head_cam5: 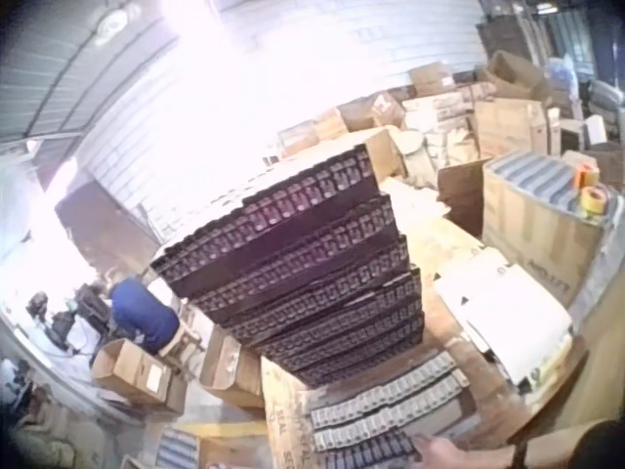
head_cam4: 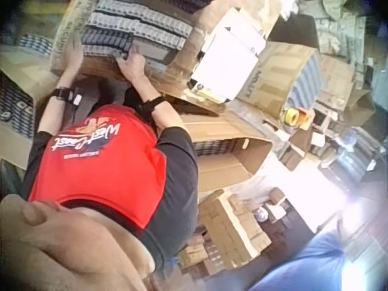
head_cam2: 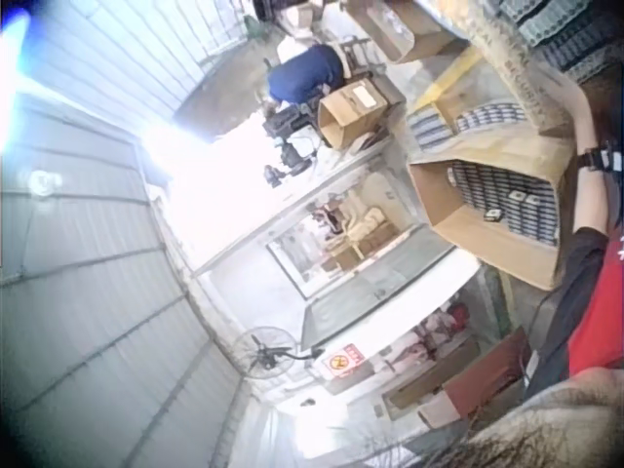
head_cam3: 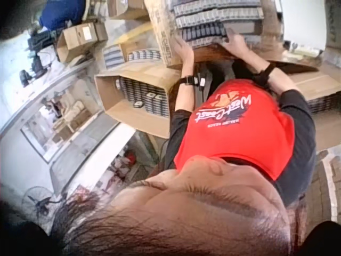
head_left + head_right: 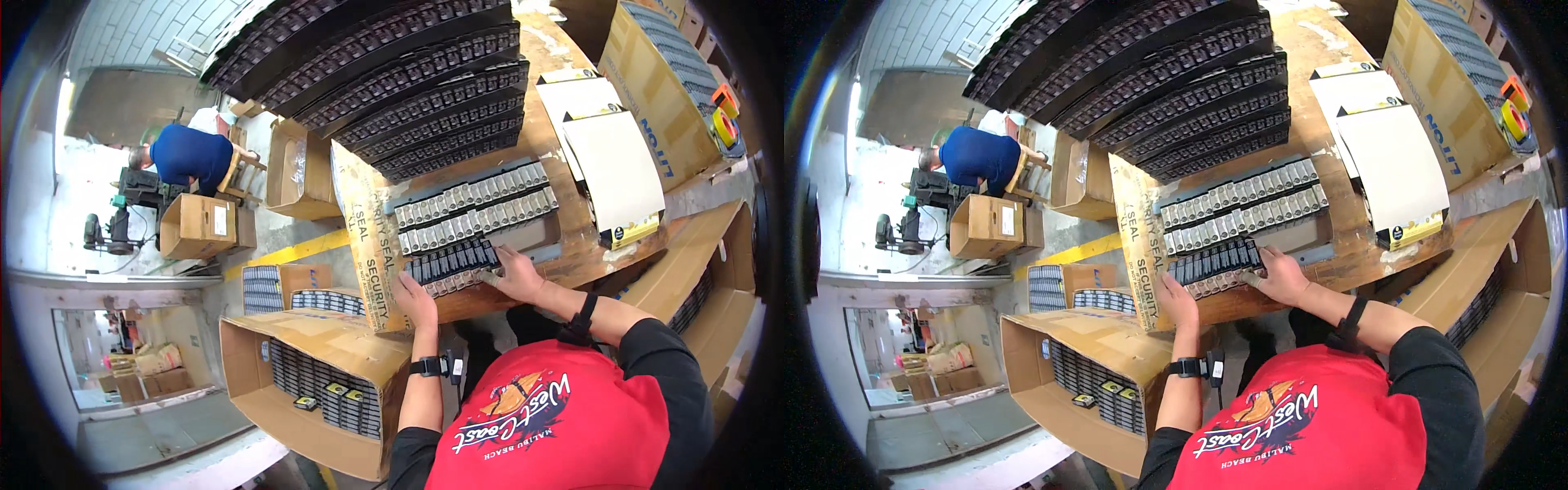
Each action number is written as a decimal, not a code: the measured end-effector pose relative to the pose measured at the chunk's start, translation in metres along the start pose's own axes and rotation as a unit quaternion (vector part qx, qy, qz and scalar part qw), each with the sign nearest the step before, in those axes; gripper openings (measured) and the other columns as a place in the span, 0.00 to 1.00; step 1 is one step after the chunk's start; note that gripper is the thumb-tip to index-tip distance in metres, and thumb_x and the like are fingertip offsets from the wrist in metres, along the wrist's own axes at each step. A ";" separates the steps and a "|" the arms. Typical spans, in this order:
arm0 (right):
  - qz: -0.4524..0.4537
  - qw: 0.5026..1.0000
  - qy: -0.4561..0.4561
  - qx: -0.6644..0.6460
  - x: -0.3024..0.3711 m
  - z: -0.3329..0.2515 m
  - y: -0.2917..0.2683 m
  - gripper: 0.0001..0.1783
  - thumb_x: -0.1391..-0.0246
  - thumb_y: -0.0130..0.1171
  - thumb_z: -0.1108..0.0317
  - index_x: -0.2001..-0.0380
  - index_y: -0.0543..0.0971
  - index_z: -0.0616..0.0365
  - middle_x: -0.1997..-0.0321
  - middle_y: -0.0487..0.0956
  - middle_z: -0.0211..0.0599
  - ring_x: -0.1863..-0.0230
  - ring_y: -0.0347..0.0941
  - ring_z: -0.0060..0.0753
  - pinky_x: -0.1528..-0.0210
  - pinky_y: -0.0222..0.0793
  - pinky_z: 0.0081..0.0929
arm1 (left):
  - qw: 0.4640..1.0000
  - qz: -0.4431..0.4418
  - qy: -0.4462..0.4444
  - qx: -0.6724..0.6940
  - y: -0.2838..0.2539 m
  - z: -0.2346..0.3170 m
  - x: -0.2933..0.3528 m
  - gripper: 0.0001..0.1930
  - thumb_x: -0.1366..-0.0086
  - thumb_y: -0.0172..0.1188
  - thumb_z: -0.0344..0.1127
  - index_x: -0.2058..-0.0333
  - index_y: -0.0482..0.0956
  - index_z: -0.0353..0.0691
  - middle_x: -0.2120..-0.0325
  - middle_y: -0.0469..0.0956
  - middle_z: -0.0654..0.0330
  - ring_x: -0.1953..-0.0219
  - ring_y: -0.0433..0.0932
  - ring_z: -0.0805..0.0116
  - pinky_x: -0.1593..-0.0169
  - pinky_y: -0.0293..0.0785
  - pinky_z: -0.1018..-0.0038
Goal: The person repeatedly picks up small black rectangular items from a large cardboard box and places them onto a wooden table. They arrange the items in neat rows and stacks on the table surface. The person continues this transfer process throughout the video, moving items from the box to the table.
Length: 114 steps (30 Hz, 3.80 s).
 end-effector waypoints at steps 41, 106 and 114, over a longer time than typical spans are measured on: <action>-0.025 0.969 0.204 0.135 -0.039 0.041 0.004 0.25 0.52 0.54 0.49 0.81 0.75 0.66 0.75 0.75 0.58 0.68 0.73 0.58 0.63 0.69 0.46 | 0.977 -0.075 0.021 -0.199 0.048 0.018 -0.062 0.29 0.33 0.40 0.48 0.47 0.56 0.24 0.52 0.63 0.35 0.53 0.67 0.41 0.52 0.66 0.56; 0.441 0.788 0.398 0.159 0.420 0.174 -0.477 0.13 0.59 0.53 0.63 0.73 0.81 0.58 0.67 0.78 0.49 0.61 0.74 0.48 0.57 0.69 0.38 | 0.872 -0.227 0.392 0.184 -0.080 0.344 0.061 0.24 0.38 0.50 0.47 0.47 0.67 0.41 0.56 0.73 0.49 0.54 0.72 0.49 0.48 0.65 0.50; 0.511 0.562 0.646 -0.075 0.591 0.400 -0.393 0.19 0.56 0.50 0.69 0.61 0.75 0.70 0.54 0.73 0.61 0.49 0.68 0.58 0.46 0.63 0.42 | 0.608 -0.712 0.312 0.162 0.268 0.533 0.468 0.15 0.40 0.50 0.31 0.56 0.73 0.29 0.60 0.75 0.56 0.56 0.72 0.70 0.50 0.66 0.76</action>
Point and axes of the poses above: each hand's wrist, its own x-axis away from the middle knuckle, its own y-axis out of the palm, z = x × y, the point moved 8 cm from there along -x, towards the middle knuckle
